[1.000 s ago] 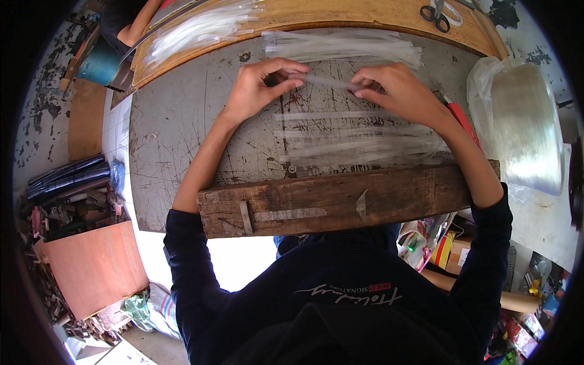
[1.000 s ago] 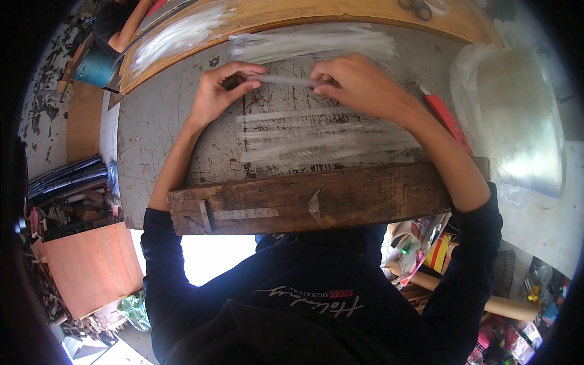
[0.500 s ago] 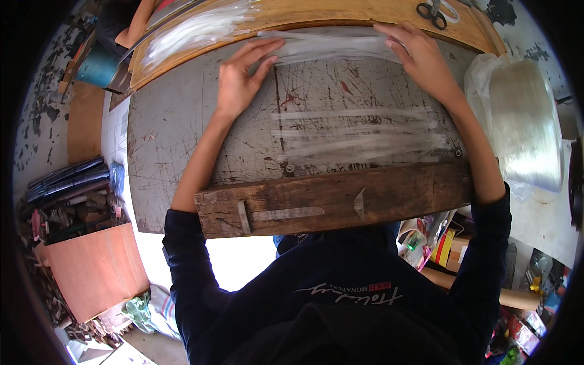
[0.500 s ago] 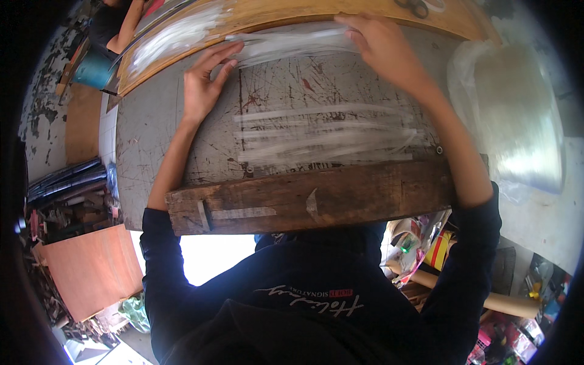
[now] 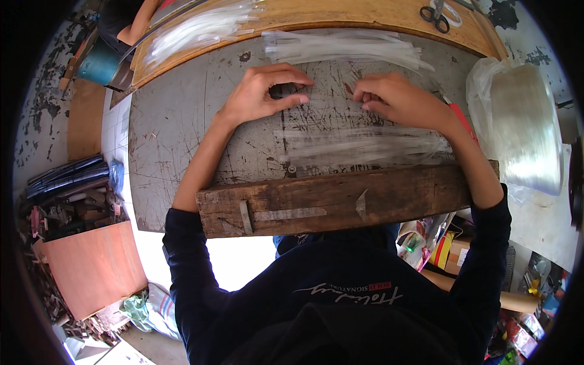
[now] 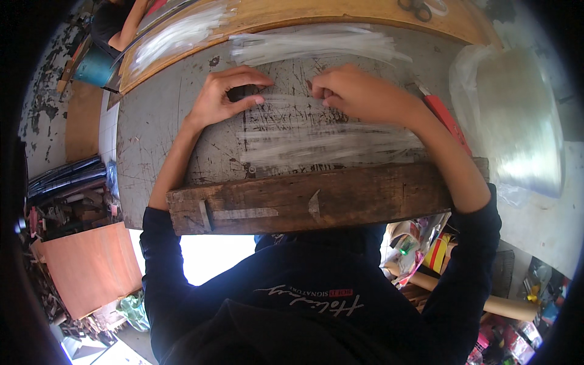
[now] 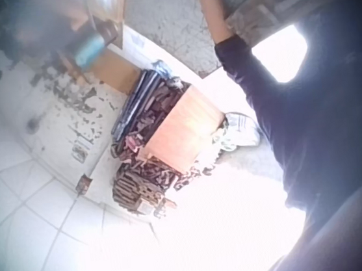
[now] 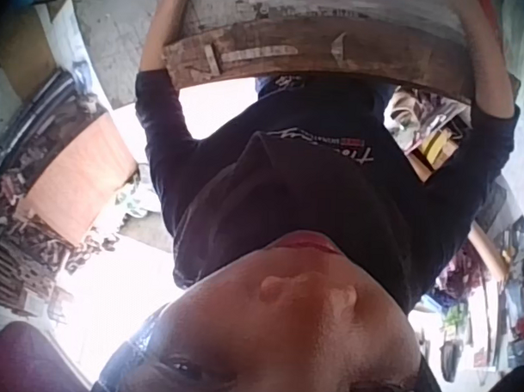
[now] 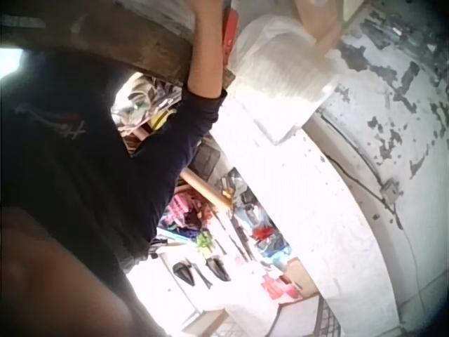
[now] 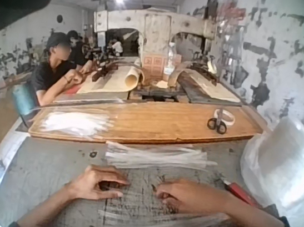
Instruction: The person peels away layers of thin plastic tubing by hand and using a utility knife on a workbench.
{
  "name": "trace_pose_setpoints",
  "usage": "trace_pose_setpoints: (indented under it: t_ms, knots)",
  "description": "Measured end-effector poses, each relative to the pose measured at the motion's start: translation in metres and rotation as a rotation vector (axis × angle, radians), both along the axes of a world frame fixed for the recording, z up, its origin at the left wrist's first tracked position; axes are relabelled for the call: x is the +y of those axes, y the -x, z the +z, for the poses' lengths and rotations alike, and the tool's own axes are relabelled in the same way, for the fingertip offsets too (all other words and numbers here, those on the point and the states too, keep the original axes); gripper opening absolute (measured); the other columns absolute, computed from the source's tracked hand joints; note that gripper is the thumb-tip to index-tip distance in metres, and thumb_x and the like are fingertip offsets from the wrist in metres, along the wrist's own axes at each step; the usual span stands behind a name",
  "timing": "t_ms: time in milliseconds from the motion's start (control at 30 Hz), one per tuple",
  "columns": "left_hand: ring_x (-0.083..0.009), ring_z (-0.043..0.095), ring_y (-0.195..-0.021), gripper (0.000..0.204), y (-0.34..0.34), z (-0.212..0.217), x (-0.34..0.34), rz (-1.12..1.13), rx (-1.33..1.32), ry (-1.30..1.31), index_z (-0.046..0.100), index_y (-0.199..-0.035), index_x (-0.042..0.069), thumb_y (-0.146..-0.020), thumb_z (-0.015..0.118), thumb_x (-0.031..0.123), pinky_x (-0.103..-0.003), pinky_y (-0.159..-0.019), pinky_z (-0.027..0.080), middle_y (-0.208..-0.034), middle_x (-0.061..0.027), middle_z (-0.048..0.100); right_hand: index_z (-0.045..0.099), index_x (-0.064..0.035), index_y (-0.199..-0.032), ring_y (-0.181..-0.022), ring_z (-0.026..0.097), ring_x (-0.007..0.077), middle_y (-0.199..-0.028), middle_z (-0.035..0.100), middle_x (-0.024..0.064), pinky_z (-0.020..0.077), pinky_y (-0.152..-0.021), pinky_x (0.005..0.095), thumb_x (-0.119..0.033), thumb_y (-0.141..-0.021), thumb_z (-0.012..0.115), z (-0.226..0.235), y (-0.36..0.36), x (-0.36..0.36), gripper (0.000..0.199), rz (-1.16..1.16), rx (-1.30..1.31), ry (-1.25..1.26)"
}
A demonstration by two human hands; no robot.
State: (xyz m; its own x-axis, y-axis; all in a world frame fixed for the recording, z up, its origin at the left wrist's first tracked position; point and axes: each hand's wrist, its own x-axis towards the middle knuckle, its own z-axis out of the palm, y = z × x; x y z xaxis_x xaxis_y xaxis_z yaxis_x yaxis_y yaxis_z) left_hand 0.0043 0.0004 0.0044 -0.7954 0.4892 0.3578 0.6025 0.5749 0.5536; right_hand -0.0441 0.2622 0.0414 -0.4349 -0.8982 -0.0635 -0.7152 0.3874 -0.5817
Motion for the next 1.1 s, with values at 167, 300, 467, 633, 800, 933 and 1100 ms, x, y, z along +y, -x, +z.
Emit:
trace_pose_setpoints:
  t_ms: [167, 300, 467, 633, 800, 933, 1100]
  knots:
    - [-0.018, 0.062, -0.08, 0.03, 0.0, -0.001, 0.002, -0.012, -0.058, -0.029, 0.067, -0.097, 0.008, -0.068, 0.072, 0.01, -0.031, -0.075, 0.051, -0.095, -0.0069, 0.064, 0.052, -0.0003, -0.087, -0.072, 0.057, 0.0257, -0.076, 0.058, 0.0122, 0.0431, -0.063, 0.0343, -0.003, -0.078, 0.058, -0.008, 0.009, 0.004, 0.011, 0.007, 0.128, 0.065]
    - [-0.0157, 0.062, -0.076, 0.032, 0.001, -0.005, 0.0, -0.011, -0.093, -0.074, 0.066, -0.098, 0.007, -0.067, 0.071, 0.002, -0.029, -0.072, 0.052, -0.094, -0.0066, 0.064, 0.051, -0.0001, -0.085, -0.071, 0.056, 0.0252, -0.075, 0.057, 0.0118, 0.043, -0.062, 0.0339, -0.005, -0.078, 0.058, -0.007, 0.009, 0.005, 0.011, -0.044, 0.136, 0.072]
    - [-0.0143, 0.062, -0.074, 0.033, 0.002, -0.006, 0.0, -0.025, -0.106, -0.092, 0.065, -0.098, 0.007, -0.067, 0.07, -0.002, -0.029, -0.072, 0.053, -0.093, -0.0064, 0.064, 0.051, -0.0002, -0.083, -0.068, 0.056, 0.0239, -0.072, 0.056, 0.0112, 0.0434, -0.061, 0.0332, -0.004, -0.076, 0.061, -0.001, 0.005, 0.001, 0.013, -0.084, -0.023, 0.036]
    - [-0.0145, 0.061, -0.075, 0.037, 0.001, -0.003, 0.0, -0.047, -0.114, -0.07, 0.065, -0.1, 0.007, -0.065, 0.072, -0.001, -0.029, -0.072, 0.051, -0.093, -0.006, 0.064, 0.051, 0.0001, -0.083, -0.068, 0.056, 0.0242, -0.073, 0.057, 0.0113, 0.0438, -0.062, 0.033, -0.003, -0.076, 0.062, -0.005, 0.004, 0.001, 0.014, -0.059, 0.023, 0.004]
    - [-0.0154, 0.06, -0.083, 0.041, 0.001, -0.003, -0.001, -0.019, -0.128, -0.098, 0.065, -0.102, 0.01, -0.063, 0.074, 0.001, -0.03, -0.077, 0.049, -0.099, -0.0049, 0.062, 0.051, 0.0003, -0.084, -0.072, 0.056, 0.0245, -0.075, 0.056, 0.0121, 0.0438, -0.065, 0.0342, -0.004, -0.076, 0.061, -0.013, 0.009, 0.005, 0.014, -0.047, 0.158, 0.095]
    - [-0.0176, 0.058, -0.095, 0.043, 0.002, -0.005, -0.002, -0.012, -0.013, -0.08, 0.065, -0.102, 0.013, -0.062, 0.075, 0.004, -0.031, -0.085, 0.047, -0.104, -0.0031, 0.06, 0.051, 0.0002, -0.085, -0.076, 0.055, 0.0252, -0.08, 0.055, 0.0113, 0.0437, -0.068, 0.0349, -0.006, -0.076, 0.062, -0.005, 0.003, 0.001, 0.015, -0.103, 0.215, 0.057]
    - [-0.0182, 0.057, -0.096, 0.042, 0.003, -0.005, -0.002, -0.001, -0.006, -0.05, 0.065, -0.102, 0.014, -0.062, 0.075, 0.004, -0.032, -0.086, 0.047, -0.104, -0.0029, 0.06, 0.051, 0.0001, -0.085, -0.074, 0.056, 0.0254, -0.083, 0.055, 0.0102, 0.0438, -0.066, 0.0354, -0.007, -0.075, 0.063, -0.006, -0.002, -0.001, 0.017, -0.046, 0.269, 0.097]
